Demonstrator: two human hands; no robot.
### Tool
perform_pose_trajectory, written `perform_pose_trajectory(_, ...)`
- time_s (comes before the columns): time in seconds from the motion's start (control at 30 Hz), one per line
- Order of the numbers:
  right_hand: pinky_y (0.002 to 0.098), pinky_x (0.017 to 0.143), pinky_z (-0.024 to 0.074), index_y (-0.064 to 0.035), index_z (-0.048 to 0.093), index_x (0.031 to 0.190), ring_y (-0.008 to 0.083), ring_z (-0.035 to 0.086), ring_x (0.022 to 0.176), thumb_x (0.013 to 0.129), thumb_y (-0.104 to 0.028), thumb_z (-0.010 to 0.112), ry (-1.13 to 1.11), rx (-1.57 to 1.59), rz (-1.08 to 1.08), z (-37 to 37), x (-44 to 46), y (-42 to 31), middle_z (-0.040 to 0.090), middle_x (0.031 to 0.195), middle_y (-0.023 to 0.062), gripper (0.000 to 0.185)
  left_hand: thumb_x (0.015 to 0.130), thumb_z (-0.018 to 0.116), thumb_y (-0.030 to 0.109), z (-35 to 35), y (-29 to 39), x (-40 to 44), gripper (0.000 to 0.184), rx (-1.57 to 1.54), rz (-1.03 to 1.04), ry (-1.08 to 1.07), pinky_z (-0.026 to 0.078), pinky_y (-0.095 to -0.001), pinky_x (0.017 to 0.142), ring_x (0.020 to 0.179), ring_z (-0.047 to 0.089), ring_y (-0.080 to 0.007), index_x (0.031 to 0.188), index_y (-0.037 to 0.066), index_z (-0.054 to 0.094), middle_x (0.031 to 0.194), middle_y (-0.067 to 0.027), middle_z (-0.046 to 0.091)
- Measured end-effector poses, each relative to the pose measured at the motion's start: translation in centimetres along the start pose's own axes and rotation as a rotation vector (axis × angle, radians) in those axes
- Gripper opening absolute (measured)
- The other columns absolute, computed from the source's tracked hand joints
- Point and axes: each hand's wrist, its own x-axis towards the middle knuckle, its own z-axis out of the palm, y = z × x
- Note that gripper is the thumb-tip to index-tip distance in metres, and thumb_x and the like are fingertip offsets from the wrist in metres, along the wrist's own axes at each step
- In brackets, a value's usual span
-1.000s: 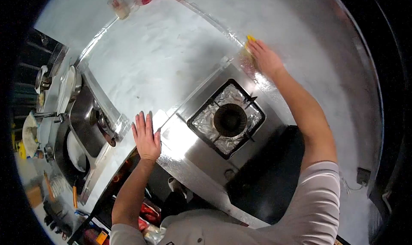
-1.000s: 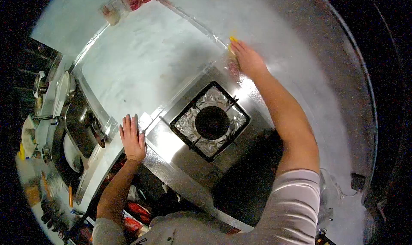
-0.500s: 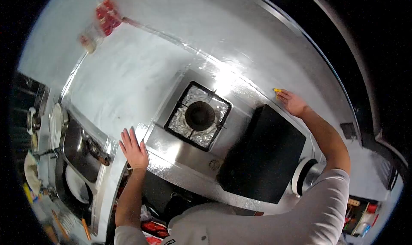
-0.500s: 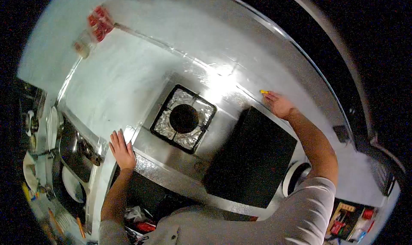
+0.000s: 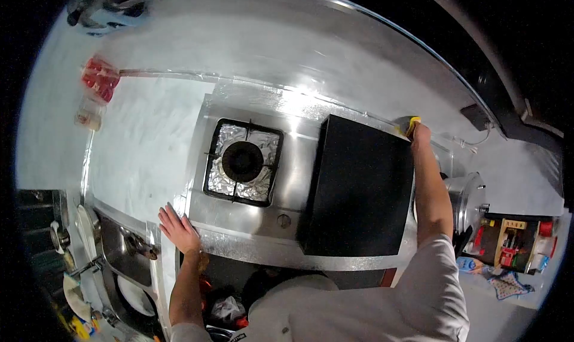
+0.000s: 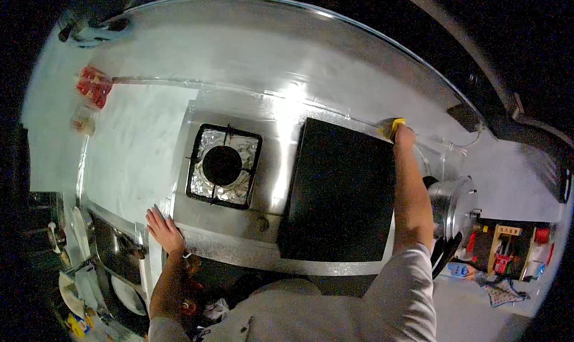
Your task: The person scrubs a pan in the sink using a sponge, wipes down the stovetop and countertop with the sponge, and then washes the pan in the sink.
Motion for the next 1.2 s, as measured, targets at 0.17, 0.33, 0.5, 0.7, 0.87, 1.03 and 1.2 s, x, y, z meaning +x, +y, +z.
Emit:
perform_pose_trajectory(0.17,0.0423,0.060,0.0577,-0.0002,0.060,0.094,0.0275,0.065,0.072,0.091,-0.016,0.047,-0.182,0.295,0.165,6.0,0.1,0.0,0.064,0.082,0.0142,0.020,0.100,0.035,0.031,0.5,-0.3,-0.1,0.055,0.033,0.012,-0.011,0.010,-0.0515,0.116,0.144,0.016,-0.0336,0.150,0.009,0.024,0.154,-0.0167,0.023)
perform_pose_trajectory(0.33,0.0373,0.053,0.0593,0.0015,0.057,0.104,0.0311,0.066,0.077,0.094,-0.013,0.039,-0.380,0.353,0.441,15.3,-5.1,-1.2,0.063,0.096,0.0184,0.025,0.101,0.032,0.034,-0.1,0.1,-0.1,0.055,0.025,0.020,-0.027,0.010,-0.0513,0.116,0.144,0.016,-0.0331,0.150,0.010,0.025,0.155,-0.0161,0.022)
perform_pose_trajectory(0.5,0.0458,0.072,0.0605,0.0020,0.054,0.111,0.0367,0.065,0.092,0.093,-0.008,0.040,-0.599,0.465,0.477,23.5,-12.5,-3.3,0.061,0.105,0.0226,0.025,0.101,0.029,0.036,0.3,-0.1,-0.2,0.055,0.047,0.015,-0.038,0.010,-0.0513,0.116,0.144,0.017,-0.0329,0.150,0.010,0.025,0.155,-0.0161,0.021)
perform_pose_trajectory(0.7,0.0460,0.073,0.0605,0.0021,0.053,0.109,0.0333,0.065,0.086,0.091,-0.008,0.045,-0.622,0.705,0.433,27.2,-16.2,-3.7,0.062,0.100,0.0179,0.022,0.102,0.027,0.038,0.8,-0.4,-0.4,0.055,0.060,0.012,-0.029,0.012,-0.0516,0.115,0.144,0.017,-0.0322,0.150,0.010,0.025,0.155,-0.0158,0.022)
perform_pose_trajectory(0.87,0.0384,0.054,0.0583,0.0057,0.052,0.110,0.0302,0.065,0.069,0.090,-0.010,0.043,-0.407,0.684,0.437,13.5,-7.6,-3.6,0.061,0.093,0.0202,0.026,0.102,0.026,0.038,0.8,-0.6,-0.4,0.055,0.050,0.011,-0.019,0.012,-0.0516,0.115,0.143,0.019,-0.0327,0.150,0.010,0.026,0.155,-0.0159,0.022)
perform_pose_trajectory(1.03,0.0333,0.047,0.0525,-0.0007,0.056,0.097,0.0230,0.061,0.061,0.093,-0.014,0.042,0.065,0.581,0.137,0.4,-1.3,-2.2,0.060,0.078,0.0132,0.020,0.102,0.027,0.038,0.8,-0.7,-0.3,0.055,0.048,0.018,-0.017,0.012,-0.0524,0.115,0.143,0.019,-0.0337,0.149,0.010,0.027,0.155,-0.0164,0.022)
perform_pose_trajectory(1.2,0.0373,0.054,0.0522,-0.0063,0.052,0.094,0.0215,0.057,0.068,0.100,-0.021,0.040,0.093,0.574,-0.163,4.9,-2.4,-3.4,0.057,0.080,0.0074,0.020,0.102,0.028,0.039,0.4,-0.3,-0.2,0.056,0.043,0.010,-0.027,0.013,-0.0533,0.115,0.143,0.019,-0.0346,0.149,0.009,0.026,0.154,-0.0168,0.022)
